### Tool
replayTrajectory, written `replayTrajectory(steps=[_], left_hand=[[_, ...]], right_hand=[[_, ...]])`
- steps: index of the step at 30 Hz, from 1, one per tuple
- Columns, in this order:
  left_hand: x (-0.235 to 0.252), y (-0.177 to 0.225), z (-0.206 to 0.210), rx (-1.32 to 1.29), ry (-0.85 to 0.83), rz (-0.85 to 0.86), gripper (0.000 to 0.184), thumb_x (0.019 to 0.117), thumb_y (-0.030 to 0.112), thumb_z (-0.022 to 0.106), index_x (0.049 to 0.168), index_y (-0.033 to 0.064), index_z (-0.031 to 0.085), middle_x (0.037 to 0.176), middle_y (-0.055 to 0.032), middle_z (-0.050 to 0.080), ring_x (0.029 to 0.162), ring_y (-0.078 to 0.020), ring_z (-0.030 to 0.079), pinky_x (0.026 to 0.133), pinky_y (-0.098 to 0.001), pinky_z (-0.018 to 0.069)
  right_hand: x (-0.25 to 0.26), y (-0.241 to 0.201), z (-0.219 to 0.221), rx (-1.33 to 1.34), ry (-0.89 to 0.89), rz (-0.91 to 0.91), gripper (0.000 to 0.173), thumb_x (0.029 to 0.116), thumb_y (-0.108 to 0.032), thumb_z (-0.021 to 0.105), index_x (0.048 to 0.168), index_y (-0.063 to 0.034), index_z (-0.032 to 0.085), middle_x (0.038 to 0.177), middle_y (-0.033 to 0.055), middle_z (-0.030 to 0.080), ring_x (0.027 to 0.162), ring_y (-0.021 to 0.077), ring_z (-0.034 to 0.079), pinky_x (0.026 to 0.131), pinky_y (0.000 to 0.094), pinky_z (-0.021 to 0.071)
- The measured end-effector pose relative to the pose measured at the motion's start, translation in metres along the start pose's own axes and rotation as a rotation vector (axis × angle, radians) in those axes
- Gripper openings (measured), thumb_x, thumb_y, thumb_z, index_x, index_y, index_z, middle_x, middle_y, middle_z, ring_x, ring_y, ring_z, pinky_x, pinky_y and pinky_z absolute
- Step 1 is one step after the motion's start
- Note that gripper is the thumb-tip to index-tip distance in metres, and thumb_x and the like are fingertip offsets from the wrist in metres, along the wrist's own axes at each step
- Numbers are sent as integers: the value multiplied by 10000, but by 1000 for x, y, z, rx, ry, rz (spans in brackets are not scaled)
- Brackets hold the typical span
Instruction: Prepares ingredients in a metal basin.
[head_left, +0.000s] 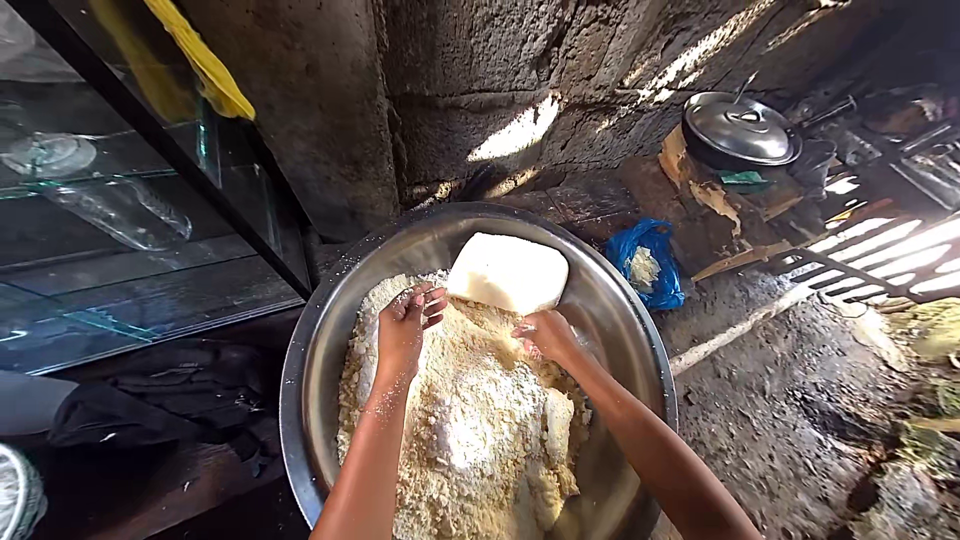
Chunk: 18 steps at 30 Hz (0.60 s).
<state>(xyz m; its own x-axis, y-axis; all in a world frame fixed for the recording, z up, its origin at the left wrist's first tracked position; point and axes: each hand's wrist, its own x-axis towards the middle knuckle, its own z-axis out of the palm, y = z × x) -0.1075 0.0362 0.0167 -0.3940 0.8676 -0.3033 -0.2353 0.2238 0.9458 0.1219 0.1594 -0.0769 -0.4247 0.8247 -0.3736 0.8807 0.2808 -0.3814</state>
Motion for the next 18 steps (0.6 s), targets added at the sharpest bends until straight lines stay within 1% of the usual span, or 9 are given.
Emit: replayTrajectory(steps=[1, 3, 5, 7, 11, 12, 14, 16, 18], left_hand=[[27, -43, -6, -31, 30, 146, 263, 1069, 1, 441, 1280, -75, 579, 1163, -170, 721, 974, -214, 740, 842, -339, 604], [48, -71, -12, -68, 24, 202, 226, 1062, 14, 473, 1230, -44, 613, 1099, -135, 748, 910, -203, 752, 776, -337, 618], [49, -69, -12, -56, 28, 155, 214, 1065, 22, 473, 1202, -24, 632, 1073, -116, 755, 892, -200, 752, 766, -333, 617], [48, -67, -11, -39, 26, 148, 212, 1068, 28, 467, 1186, -27, 635, 1053, -116, 757, 888, -200, 751, 764, -331, 616], [48, -67, -11, -31, 16, 155, 207, 1069, 37, 470, 1165, -20, 644, 1040, -112, 756, 885, -199, 748, 757, -331, 618], [48, -68, -11, -25, 13, 154, 205, 1072, 47, 471, 1155, -16, 647, 1032, -105, 757, 881, -194, 748, 756, -329, 616], [47, -69, -10, -10, 3, 152, 205, 1077, 68, 474, 1144, -9, 652, 1020, -100, 758, 876, -187, 748, 760, -327, 616], [47, -68, -9, 11, -13, 156, 208, 1079, 77, 474, 1142, -4, 655, 1014, -95, 759, 877, -179, 747, 763, -323, 615], [44, -67, -7, 28, -21, 165, 205, 1079, 83, 479, 1141, 0, 656, 1003, -84, 757, 870, -165, 743, 761, -314, 611]], right_hand=[[6, -12, -1, -42, 24, -20, 392, 985, -354, 678, 1080, 23, 718, 1087, 247, 704, 1085, 415, 660, 967, 619, 482], [25, -23, 5, -102, 67, -138, 355, 1003, -325, 647, 1078, 15, 716, 1068, 246, 712, 1079, 437, 666, 931, 648, 487], [51, -27, 17, -166, 65, -262, 250, 1036, -159, 549, 1184, -43, 715, 1171, 198, 707, 1114, 400, 672, 938, 612, 514], [70, -30, 28, -265, 46, -314, 308, 1021, -79, 501, 1274, -73, 677, 1228, 207, 673, 1115, 415, 663, 901, 614, 528], [80, -35, 35, -350, -169, -266, 445, 1055, -182, 486, 1496, -116, 480, 1448, 238, 532, 1257, 471, 576, 970, 677, 483], [79, -33, 33, -351, -248, -246, 434, 1042, -169, 499, 1469, -94, 515, 1421, 255, 540, 1272, 476, 557, 996, 687, 457], [73, -21, 25, -328, -317, -274, 320, 1008, -127, 559, 1301, -31, 646, 1284, 266, 634, 1231, 463, 588, 1023, 674, 441], [59, -12, 4, -195, -249, -258, 277, 1027, -198, 600, 1129, 41, 698, 1134, 262, 685, 1128, 426, 641, 1011, 627, 459], [40, -6, -17, -30, -138, -184, 296, 1036, -225, 611, 1075, 55, 698, 1030, 223, 704, 958, 339, 690, 927, 543, 527]])
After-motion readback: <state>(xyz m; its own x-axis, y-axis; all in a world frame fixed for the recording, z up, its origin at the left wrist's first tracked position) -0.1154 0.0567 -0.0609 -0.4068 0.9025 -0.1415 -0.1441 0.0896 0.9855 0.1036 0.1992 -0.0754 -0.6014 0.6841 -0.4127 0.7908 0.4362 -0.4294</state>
